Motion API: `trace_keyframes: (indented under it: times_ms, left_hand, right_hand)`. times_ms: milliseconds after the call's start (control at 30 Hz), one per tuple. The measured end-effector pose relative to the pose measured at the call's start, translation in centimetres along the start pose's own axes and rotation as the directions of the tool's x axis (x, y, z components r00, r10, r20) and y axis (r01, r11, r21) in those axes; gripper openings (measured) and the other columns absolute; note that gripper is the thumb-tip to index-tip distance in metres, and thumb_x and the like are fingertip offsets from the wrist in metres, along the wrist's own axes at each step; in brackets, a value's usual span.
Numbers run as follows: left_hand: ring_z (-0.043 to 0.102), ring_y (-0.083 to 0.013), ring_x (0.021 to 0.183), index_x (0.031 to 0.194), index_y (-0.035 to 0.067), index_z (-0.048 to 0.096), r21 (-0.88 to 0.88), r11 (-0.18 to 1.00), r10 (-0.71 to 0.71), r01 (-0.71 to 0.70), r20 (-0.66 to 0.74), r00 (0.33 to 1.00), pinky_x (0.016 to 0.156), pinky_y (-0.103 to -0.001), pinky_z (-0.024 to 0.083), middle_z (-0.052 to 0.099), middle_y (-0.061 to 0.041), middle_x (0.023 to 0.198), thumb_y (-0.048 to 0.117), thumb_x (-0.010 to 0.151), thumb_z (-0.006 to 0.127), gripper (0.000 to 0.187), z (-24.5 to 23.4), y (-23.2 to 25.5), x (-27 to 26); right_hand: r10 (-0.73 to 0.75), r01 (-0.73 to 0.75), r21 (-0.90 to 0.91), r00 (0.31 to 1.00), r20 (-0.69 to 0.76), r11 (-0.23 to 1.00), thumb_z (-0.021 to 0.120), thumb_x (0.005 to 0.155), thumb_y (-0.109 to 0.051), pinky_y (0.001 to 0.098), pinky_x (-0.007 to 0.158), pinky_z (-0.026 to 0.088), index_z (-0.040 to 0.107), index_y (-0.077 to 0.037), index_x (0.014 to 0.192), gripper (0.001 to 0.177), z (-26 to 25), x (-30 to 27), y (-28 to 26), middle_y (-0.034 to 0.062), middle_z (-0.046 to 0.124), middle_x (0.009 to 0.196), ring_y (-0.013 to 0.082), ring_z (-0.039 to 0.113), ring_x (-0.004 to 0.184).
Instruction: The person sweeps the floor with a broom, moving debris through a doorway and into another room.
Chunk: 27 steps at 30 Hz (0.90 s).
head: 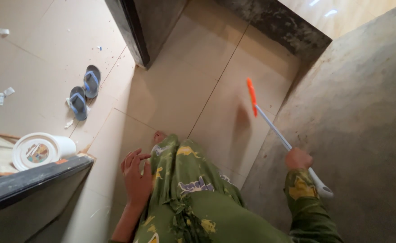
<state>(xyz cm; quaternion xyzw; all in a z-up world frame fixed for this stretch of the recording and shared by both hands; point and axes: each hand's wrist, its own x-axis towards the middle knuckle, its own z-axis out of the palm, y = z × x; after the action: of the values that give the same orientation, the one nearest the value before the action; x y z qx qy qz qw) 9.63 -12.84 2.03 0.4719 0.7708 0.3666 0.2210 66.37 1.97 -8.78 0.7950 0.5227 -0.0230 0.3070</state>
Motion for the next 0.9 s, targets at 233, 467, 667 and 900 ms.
trace_keyframes:
  times_ms: [233, 467, 667, 900]
  left_hand:
    - [0.05, -0.0361, 0.135, 0.106, 0.009, 0.071, 0.011, 0.998, -0.059, 0.059, -0.032, 0.998, 0.113, -0.048, 0.039, 0.065, -0.011, 0.132, 0.008, 0.091, 0.064, 0.017, -1.5, -1.6, -1.8]
    - [0.048, -0.0349, 0.136, 0.109, 0.009, 0.071, 0.008, 0.995, -0.097, 0.098, -0.088, 0.991, 0.113, -0.047, 0.037, 0.063, -0.013, 0.135, 0.009, 0.091, 0.065, 0.019, -5.5, -4.4, -0.3]
    - [0.048, -0.0355, 0.137, 0.11, 0.01, 0.072, 0.031, 0.982, -0.179, 0.186, -0.156, 0.972, 0.115, -0.047, 0.037, 0.064, -0.012, 0.136, 0.008, 0.089, 0.064, 0.022, -9.2, -9.4, -0.2]
    - [0.05, -0.034, 0.132, 0.108, 0.01, 0.073, 0.003, 0.973, -0.225, 0.229, -0.172, 0.959, 0.112, -0.046, 0.038, 0.065, -0.012, 0.133, 0.009, 0.086, 0.067, 0.023, -12.2, -11.9, 2.9]
  right_hand:
    - [-0.046, 0.027, 0.147, 0.991, 0.124, 0.989, 0.063, 0.093, -0.026, 0.0489, 0.079, 0.06, 0.078, -0.014, 0.106, 0.023, 1.9, -4.5, -6.3, 0.0129, 0.076, 0.104, 0.0348, 0.075, 0.096]
    - [-0.51, 0.512, 0.032, 0.858, -0.065, 0.858, 0.06, 0.09, -0.022, 0.0488, 0.07, 0.06, 0.076, -0.012, 0.094, 0.02, 1.8, -9.2, -17.0, 0.0134, 0.076, 0.091, 0.0335, 0.075, 0.083]
    - [-0.651, 0.625, 0.261, 0.759, 0.019, 0.736, 0.06, 0.09, -0.027, 0.0495, 0.069, 0.055, 0.074, -0.008, 0.092, 0.024, -1.6, -8.9, -30.5, 0.0178, 0.074, 0.085, 0.0366, 0.071, 0.077]
    - [-0.67, 0.288, 0.678, 0.623, 0.404, 0.677, 0.066, 0.092, -0.036, 0.0391, 0.047, 0.047, 0.075, -0.001, 0.099, 0.037, -7.6, -10.0, -47.6, 0.0149, 0.063, 0.066, 0.0259, 0.059, 0.052]
